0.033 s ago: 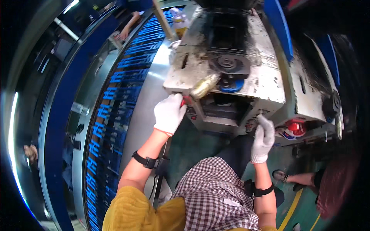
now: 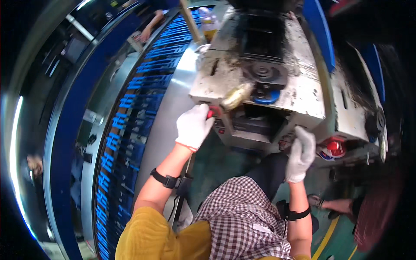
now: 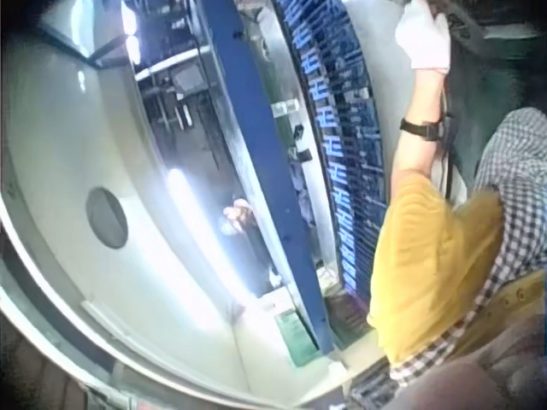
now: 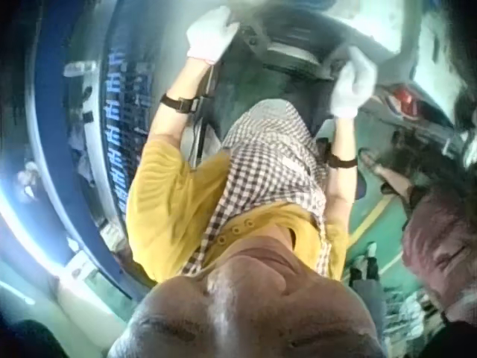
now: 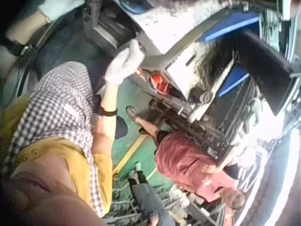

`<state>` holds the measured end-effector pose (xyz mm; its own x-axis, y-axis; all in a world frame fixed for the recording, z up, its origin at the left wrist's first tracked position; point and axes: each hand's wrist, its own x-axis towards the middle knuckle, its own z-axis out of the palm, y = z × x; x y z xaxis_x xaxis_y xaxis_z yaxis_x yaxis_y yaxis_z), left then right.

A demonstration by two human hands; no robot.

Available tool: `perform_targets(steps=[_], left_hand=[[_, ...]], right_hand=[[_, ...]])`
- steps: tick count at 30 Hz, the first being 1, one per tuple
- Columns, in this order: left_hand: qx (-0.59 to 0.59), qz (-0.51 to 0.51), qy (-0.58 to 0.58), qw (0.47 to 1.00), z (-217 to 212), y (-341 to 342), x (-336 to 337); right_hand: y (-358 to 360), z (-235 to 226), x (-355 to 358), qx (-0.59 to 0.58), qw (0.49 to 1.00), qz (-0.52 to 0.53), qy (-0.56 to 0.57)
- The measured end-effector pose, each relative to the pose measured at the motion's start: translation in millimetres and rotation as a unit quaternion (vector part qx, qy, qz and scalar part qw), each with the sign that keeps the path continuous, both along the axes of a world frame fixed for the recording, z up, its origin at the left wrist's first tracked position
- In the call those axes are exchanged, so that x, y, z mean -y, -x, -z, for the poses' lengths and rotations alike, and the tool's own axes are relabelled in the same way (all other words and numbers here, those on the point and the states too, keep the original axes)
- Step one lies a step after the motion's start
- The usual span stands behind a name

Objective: Operating an industrial shoe machine to process shoe components on a factory line.

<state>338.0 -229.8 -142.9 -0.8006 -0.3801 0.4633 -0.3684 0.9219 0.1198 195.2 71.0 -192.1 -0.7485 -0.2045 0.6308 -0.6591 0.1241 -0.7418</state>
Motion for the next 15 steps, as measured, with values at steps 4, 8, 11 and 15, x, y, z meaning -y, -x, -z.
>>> perform_targets(steps=[4, 8, 11, 15], left_hand=[[0.033, -0.027, -0.127, 0.991, 0, -26, -8], [0.036, -0.099, -0.077, 0.991, 17, -62, -2], [0.015, -0.15, -0.042, 0.988, 35, -95, 21], [0.087, -0.194, -0.051, 0.976, 65, -128, 49]], right_hand=[[49, -67, 29, -0.146, 0.989, 0.028, 0.004], [93, -105, 58, -0.125, 0.985, 0.055, -0.106], [109, -109, 71, -0.083, 0.921, 0.148, -0.351], [115, -102, 70, -0.18, 0.909, 0.137, -0.351]])
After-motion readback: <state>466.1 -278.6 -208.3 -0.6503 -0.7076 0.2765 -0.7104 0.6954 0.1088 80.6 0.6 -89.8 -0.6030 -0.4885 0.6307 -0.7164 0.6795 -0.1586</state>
